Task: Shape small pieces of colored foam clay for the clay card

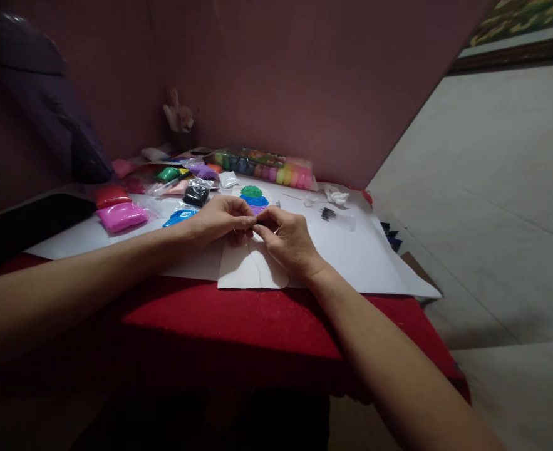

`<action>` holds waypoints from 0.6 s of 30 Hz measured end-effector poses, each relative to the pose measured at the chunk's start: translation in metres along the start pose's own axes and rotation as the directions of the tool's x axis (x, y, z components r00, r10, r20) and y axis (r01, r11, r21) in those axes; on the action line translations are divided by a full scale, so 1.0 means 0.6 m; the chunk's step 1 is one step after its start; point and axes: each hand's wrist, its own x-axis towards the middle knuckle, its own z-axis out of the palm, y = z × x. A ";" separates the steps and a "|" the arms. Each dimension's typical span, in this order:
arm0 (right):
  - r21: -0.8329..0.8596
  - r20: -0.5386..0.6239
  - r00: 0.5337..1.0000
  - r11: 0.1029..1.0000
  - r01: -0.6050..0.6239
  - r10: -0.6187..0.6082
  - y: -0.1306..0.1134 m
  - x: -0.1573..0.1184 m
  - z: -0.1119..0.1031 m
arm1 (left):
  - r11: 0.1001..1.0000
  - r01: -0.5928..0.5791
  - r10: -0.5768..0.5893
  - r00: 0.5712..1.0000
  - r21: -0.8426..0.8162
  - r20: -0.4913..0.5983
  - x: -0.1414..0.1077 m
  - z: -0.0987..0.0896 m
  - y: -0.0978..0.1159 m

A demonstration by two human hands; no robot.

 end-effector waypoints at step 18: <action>0.002 0.000 1.000 1.000 0.012 -0.012 0.000 0.001 -0.001 | 1.000 -0.005 0.005 1.000 0.013 -0.003 0.001 0.001 0.001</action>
